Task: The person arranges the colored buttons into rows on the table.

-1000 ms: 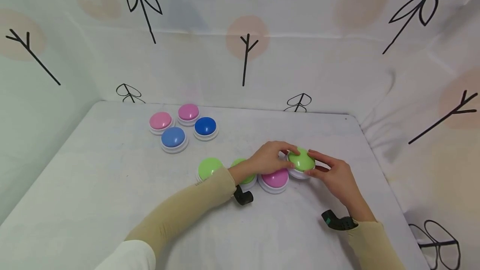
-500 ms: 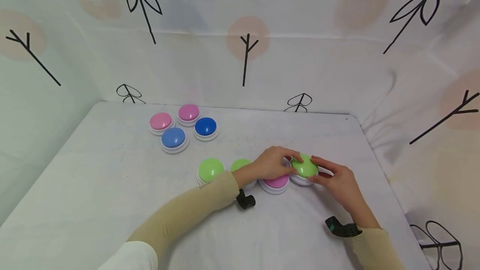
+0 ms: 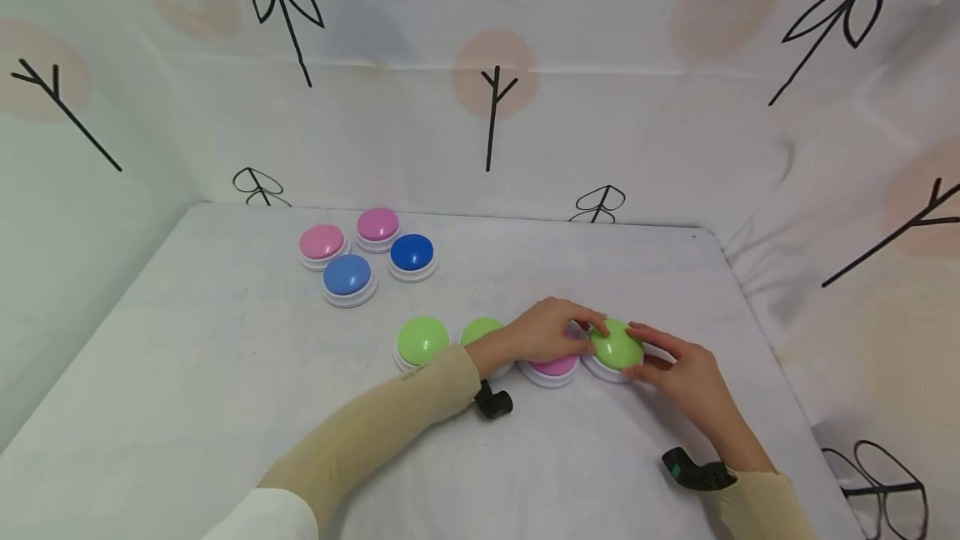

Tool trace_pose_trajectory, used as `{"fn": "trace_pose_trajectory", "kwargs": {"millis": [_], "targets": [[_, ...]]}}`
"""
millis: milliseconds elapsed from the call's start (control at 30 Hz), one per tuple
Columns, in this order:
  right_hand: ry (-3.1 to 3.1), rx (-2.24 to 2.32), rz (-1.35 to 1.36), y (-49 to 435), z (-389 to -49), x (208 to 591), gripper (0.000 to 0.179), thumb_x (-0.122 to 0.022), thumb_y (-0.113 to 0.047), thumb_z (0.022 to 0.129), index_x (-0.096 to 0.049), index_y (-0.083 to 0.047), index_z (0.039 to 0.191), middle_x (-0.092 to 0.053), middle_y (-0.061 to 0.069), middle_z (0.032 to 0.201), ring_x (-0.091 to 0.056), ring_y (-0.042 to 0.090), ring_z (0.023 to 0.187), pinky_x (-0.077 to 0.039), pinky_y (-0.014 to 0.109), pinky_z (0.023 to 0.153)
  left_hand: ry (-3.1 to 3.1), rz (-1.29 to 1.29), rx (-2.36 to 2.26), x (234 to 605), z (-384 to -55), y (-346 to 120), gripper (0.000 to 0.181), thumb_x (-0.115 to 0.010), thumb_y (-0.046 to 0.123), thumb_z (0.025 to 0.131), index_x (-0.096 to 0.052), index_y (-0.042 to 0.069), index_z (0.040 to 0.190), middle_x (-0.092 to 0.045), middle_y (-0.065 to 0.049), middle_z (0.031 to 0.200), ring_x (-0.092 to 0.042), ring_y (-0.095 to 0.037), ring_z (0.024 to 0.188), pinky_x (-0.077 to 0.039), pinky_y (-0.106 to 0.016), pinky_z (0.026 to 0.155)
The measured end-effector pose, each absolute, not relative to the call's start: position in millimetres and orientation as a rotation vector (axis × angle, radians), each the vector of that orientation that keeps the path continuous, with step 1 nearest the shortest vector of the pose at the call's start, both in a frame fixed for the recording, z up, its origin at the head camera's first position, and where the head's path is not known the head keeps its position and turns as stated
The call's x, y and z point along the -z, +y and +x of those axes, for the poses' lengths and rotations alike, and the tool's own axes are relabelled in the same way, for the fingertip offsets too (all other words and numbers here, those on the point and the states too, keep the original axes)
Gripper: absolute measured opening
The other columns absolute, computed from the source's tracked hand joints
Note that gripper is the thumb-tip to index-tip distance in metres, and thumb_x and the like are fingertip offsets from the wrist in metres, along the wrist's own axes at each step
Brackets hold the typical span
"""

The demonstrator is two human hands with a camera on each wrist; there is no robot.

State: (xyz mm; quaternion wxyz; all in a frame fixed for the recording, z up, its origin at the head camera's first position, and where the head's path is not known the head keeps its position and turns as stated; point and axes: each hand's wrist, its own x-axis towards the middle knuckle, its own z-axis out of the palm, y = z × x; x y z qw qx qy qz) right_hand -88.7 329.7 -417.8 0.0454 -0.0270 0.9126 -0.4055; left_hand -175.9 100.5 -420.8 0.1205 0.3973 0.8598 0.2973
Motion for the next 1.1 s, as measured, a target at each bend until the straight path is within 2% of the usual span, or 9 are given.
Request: {"fn": "trace_pose_trajectory", "kwargs": {"millis": [67, 233, 500, 733, 933, 1033, 1100], "targets": [[2.791, 1.234, -0.098, 330.3, -87.4, 418.5, 0.069, -0.082, -0.032, 0.083, -0.056, -0.007, 0.141, -0.052, 0.018, 0.143, -0.059, -0.009, 0.102, -0.051, 0.011, 0.079, 2.51, 1.16, -0.873, 421.4, -176.1, 100.5, 0.028, -0.073, 0.029, 0.093, -0.07, 0.032, 0.12, -0.066, 0.019, 0.118, -0.054, 0.008, 0.098, -0.034, -0.007, 0.085], [2.799, 1.178, -0.107, 332.2, -85.9, 419.0, 0.067, -0.08, -0.037, 0.084, -0.057, -0.009, 0.141, -0.05, 0.016, 0.146, -0.057, -0.01, 0.104, -0.05, 0.01, 0.078, 2.503, 1.13, -0.886, 422.3, -177.1, 101.3, 0.03, -0.073, 0.03, 0.092, -0.07, 0.032, 0.122, -0.067, 0.019, 0.116, -0.055, 0.009, 0.097, -0.035, -0.007, 0.084], [2.815, 1.192, -0.121, 336.2, -85.4, 419.1, 0.062, -0.081, -0.034, 0.083, -0.062, -0.008, 0.136, -0.054, 0.013, 0.142, -0.054, -0.016, 0.099, -0.048, 0.007, 0.077, 2.475, 1.101, -0.94, 421.0, -177.9, 102.8, 0.032, -0.076, 0.029, 0.089, -0.07, 0.031, 0.121, -0.065, 0.021, 0.116, -0.053, 0.01, 0.094, -0.035, -0.008, 0.082], [2.878, 1.106, -0.044, 334.7, -81.3, 418.3, 0.064, -0.082, -0.044, 0.079, -0.066, -0.013, 0.133, -0.061, 0.006, 0.135, -0.041, -0.02, 0.11, -0.042, 0.003, 0.077, 2.449, 1.123, -0.922, 420.4, -175.0, 102.9, 0.034, -0.076, 0.027, 0.089, -0.07, 0.029, 0.122, -0.062, 0.02, 0.118, -0.053, 0.008, 0.096, -0.035, -0.008, 0.082], [2.886, 1.133, -0.097, 334.0, -79.6, 417.7, 0.061, -0.083, -0.038, 0.08, -0.066, -0.01, 0.132, -0.061, 0.011, 0.134, -0.046, -0.023, 0.102, -0.046, 0.005, 0.075, 2.447, 1.14, -0.919, 420.7, -174.9, 103.2, 0.033, -0.076, 0.028, 0.089, -0.069, 0.029, 0.122, -0.061, 0.022, 0.117, -0.051, 0.011, 0.094, -0.034, -0.006, 0.081], [2.906, 1.085, -0.093, 333.5, -78.8, 417.0, 0.059, -0.081, -0.041, 0.082, -0.067, -0.013, 0.132, -0.062, 0.009, 0.134, -0.05, -0.014, 0.111, -0.044, 0.004, 0.075, 2.428, 1.131, -0.944, 420.5, -174.7, 101.8, 0.032, -0.076, 0.028, 0.089, -0.07, 0.028, 0.121, -0.062, 0.022, 0.116, -0.051, 0.01, 0.093, -0.034, -0.006, 0.08], [2.918, 1.069, -0.1, 333.7, -78.4, 416.9, 0.056, -0.08, -0.041, 0.083, -0.068, -0.014, 0.13, -0.062, 0.009, 0.134, -0.048, -0.012, 0.115, -0.043, 0.003, 0.076, 2.414, 1.125, -0.955, 420.5, -174.8, 101.4, 0.033, -0.076, 0.028, 0.089, -0.07, 0.028, 0.122, -0.062, 0.022, 0.116, -0.051, 0.01, 0.093, -0.035, -0.006, 0.08]]}}
